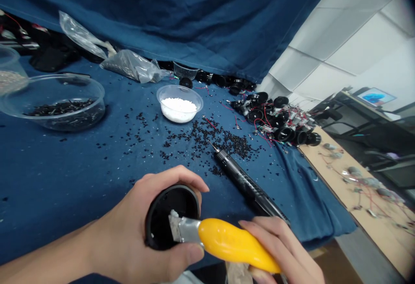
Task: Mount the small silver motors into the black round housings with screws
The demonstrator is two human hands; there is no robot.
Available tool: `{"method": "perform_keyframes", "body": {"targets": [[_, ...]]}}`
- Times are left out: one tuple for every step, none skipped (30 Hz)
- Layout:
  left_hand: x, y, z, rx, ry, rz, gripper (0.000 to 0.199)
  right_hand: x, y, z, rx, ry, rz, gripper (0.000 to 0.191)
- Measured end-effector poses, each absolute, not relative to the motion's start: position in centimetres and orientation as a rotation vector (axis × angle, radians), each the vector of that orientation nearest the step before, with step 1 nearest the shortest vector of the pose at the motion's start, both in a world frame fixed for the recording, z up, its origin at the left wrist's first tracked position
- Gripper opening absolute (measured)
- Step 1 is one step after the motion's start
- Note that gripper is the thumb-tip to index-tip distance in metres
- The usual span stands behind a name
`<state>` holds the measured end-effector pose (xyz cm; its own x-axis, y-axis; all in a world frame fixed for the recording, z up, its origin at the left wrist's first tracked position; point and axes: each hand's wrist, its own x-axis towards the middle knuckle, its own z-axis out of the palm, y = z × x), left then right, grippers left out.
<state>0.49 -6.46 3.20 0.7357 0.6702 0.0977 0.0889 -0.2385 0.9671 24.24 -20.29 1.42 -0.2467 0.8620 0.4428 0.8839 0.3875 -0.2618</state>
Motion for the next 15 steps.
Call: {"method": "perform_keyframes", "body": {"targets": [[0.49, -6.52, 3.15, 1.749, 0.593, 0.613, 0.045, 24.11, -20.20, 1.51, -1.487, -2.130, -0.061, 0.037], [0.48, -6.57, 3.09, 1.749, 0.584, 0.617, 0.046, 23.95, -20.12, 1.60, -1.481, -2.126, -0.067, 0.037], [0.47, -6.62, 3.05, 1.752, 0.580, 0.622, 0.046, 23.80, -20.06, 1.68, -1.474, -2.117, -0.078, 0.036], [0.46, -6.67, 3.03, 1.758, 0.584, 0.624, 0.047, 23.67, -20.03, 1.74, -1.471, -2.104, -0.090, 0.036], [0.45, -6.70, 3.03, 1.765, 0.592, 0.623, 0.046, 23.59, -20.02, 1.78, -1.472, -2.089, -0.103, 0.037], [0.43, -6.72, 3.06, 1.768, 0.602, 0.621, 0.046, 23.56, -20.04, 1.79, -1.475, -2.077, -0.114, 0.038], [0.41, -6.72, 3.11, 1.767, 0.608, 0.619, 0.046, 23.60, -20.09, 1.76, -1.480, -2.075, -0.117, 0.038], [0.39, -6.71, 3.17, 1.762, 0.606, 0.617, 0.046, 23.70, -20.16, 1.71, -1.484, -2.086, -0.110, 0.038], [0.37, -6.69, 3.23, 1.753, 0.595, 0.615, 0.047, 23.84, -20.24, 1.63, -1.483, -2.106, -0.095, 0.038], [0.35, -6.67, 3.29, 1.743, 0.581, 0.614, 0.048, 23.99, -20.32, 1.55, -1.480, -2.127, -0.077, 0.038], [0.33, -6.66, 3.34, 1.736, 0.572, 0.614, 0.048, 24.13, -20.40, 1.46, -1.475, -2.142, -0.059, 0.038], [0.31, -6.65, 3.36, 1.732, 0.568, 0.615, 0.048, 24.24, -20.47, 1.38, -1.470, -2.148, -0.046, 0.039], [0.29, -6.67, 3.37, 1.732, 0.569, 0.616, 0.048, 24.31, -20.53, 1.31, -1.466, -2.145, -0.042, 0.039], [0.28, -6.71, 3.36, 1.737, 0.576, 0.619, 0.047, 24.33, -20.59, 1.25, -1.467, -2.138, -0.043, 0.039], [0.28, -6.76, 3.34, 1.746, 0.586, 0.624, 0.046, 24.31, -20.64, 1.20, -1.472, -2.126, -0.050, 0.039]]}}
